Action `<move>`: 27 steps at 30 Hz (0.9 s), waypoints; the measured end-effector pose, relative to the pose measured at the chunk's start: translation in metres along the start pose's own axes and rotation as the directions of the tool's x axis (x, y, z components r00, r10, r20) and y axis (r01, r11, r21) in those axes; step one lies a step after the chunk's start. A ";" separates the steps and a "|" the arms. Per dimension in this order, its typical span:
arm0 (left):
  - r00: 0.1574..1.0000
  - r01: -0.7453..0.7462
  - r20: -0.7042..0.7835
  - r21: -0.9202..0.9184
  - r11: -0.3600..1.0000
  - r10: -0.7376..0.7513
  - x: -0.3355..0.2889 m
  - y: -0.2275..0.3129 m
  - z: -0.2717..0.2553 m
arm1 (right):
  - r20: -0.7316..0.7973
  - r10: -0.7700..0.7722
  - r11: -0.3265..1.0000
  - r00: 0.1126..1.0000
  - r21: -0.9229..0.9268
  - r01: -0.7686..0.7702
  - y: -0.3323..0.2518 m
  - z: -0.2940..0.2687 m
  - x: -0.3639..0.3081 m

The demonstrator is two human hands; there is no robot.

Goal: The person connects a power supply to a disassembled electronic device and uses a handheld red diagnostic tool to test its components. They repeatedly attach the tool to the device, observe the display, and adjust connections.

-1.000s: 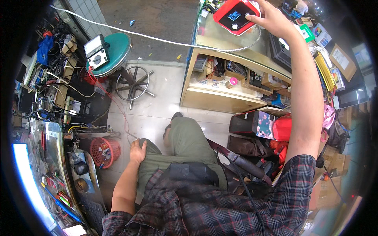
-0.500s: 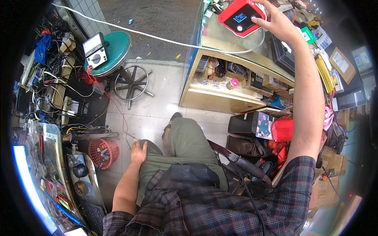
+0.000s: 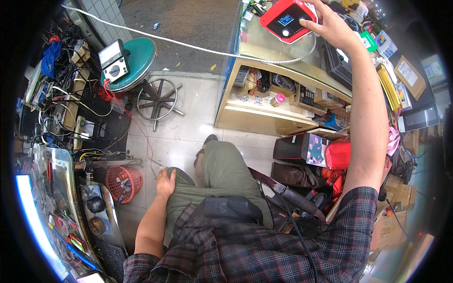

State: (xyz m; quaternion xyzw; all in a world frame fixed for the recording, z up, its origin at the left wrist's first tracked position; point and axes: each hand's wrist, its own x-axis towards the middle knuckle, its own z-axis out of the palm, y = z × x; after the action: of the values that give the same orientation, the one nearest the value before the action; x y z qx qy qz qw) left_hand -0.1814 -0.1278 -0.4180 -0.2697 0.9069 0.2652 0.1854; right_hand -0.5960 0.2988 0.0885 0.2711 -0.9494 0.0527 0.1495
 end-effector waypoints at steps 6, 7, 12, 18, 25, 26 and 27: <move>1.000 0.006 0.017 0.000 1.000 -0.006 -0.001 0.002 -0.003 | 0.003 -0.023 0.999 1.000 -0.032 0.023 -0.001 -0.002 0.002; 1.000 0.007 0.009 0.011 1.000 -0.007 -0.001 0.003 -0.003 | -0.006 -0.046 0.999 0.999 -0.020 0.046 0.000 -0.001 0.002; 1.000 0.016 0.018 -0.002 1.000 -0.016 -0.001 0.002 -0.003 | -0.001 -0.016 0.999 1.000 0.035 0.017 0.004 0.000 0.002; 1.000 0.012 0.021 -0.006 1.000 -0.012 0.000 0.000 -0.002 | 0.011 -0.027 1.000 1.000 -0.007 0.027 0.001 -0.001 0.003; 1.000 0.019 0.024 -0.004 1.000 -0.019 0.000 0.001 -0.003 | -0.009 -0.029 1.000 1.000 -0.003 0.029 -0.005 -0.004 -0.001; 0.999 0.019 0.030 -0.010 1.000 -0.019 0.000 0.001 -0.004 | -0.018 -0.038 0.999 0.999 -0.008 0.038 -0.006 -0.004 -0.002; 0.999 0.017 0.030 -0.013 1.000 -0.017 0.000 0.002 -0.004 | -0.010 -0.028 0.999 1.000 -0.020 0.028 -0.008 -0.004 -0.001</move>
State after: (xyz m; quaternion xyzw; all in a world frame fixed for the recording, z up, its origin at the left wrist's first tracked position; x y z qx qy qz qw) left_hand -0.1829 -0.1288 -0.4144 -0.2747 0.8999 0.2736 0.1995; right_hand -0.5898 0.2932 0.0925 0.2826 -0.9452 0.0424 0.1579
